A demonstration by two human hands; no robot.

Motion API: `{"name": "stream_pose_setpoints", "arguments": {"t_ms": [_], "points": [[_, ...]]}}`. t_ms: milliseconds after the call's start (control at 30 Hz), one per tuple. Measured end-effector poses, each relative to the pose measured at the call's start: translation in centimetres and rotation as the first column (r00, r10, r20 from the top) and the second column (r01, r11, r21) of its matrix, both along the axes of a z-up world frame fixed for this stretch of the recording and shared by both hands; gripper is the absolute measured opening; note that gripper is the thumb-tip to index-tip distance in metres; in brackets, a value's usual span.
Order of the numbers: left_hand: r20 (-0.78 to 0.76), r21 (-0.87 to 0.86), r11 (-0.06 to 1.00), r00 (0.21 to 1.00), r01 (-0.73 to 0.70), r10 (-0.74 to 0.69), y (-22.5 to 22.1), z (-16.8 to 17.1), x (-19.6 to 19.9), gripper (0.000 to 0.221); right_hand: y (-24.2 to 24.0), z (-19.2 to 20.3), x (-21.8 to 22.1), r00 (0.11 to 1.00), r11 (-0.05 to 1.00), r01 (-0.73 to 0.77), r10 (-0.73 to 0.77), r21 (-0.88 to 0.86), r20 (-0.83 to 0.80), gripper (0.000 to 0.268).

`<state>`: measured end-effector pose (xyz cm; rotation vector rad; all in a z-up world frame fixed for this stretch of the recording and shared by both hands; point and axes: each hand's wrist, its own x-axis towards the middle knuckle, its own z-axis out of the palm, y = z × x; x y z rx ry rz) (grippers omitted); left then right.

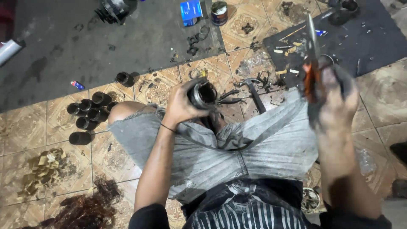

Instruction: The person is disassembling an alternator stator by prying out the copper windings using a screwdriver and pliers.

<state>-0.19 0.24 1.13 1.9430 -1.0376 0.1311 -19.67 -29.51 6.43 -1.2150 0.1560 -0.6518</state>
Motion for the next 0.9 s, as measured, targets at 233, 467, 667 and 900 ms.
{"name": "stream_pose_setpoints", "arguments": {"t_ms": [233, 467, 667, 900], "points": [[-0.077, 0.105, 0.993, 0.996, 0.058, -0.05, 0.3, 2.1, -0.5, 0.078, -4.0, -2.6, 3.2, 0.964, 0.998, -0.058, 0.056, -0.002, -0.261, 0.061], [-0.231, 0.144, 0.987, 0.968, -0.066, 0.098, 0.6, -0.4, 0.9, 0.072, 2.3, -6.8, 0.2, 0.634, 0.766, -0.601, 0.284, -0.227, -0.72, 0.03], [-0.263, -0.007, 0.978, 0.943, -0.21, 0.201, 1.1, 0.5, 0.9, 0.069, 3.2, -4.8, -0.4, 0.792, 0.978, -0.039, -0.096, -0.206, -0.603, 0.019], [-0.135, 0.118, 0.936, 0.928, -0.333, 0.347, 0.5, -0.7, 1.1, 0.078, -3.0, -9.7, -5.4, 0.775, 0.946, -0.194, -0.015, -0.26, -0.632, 0.028]]}}
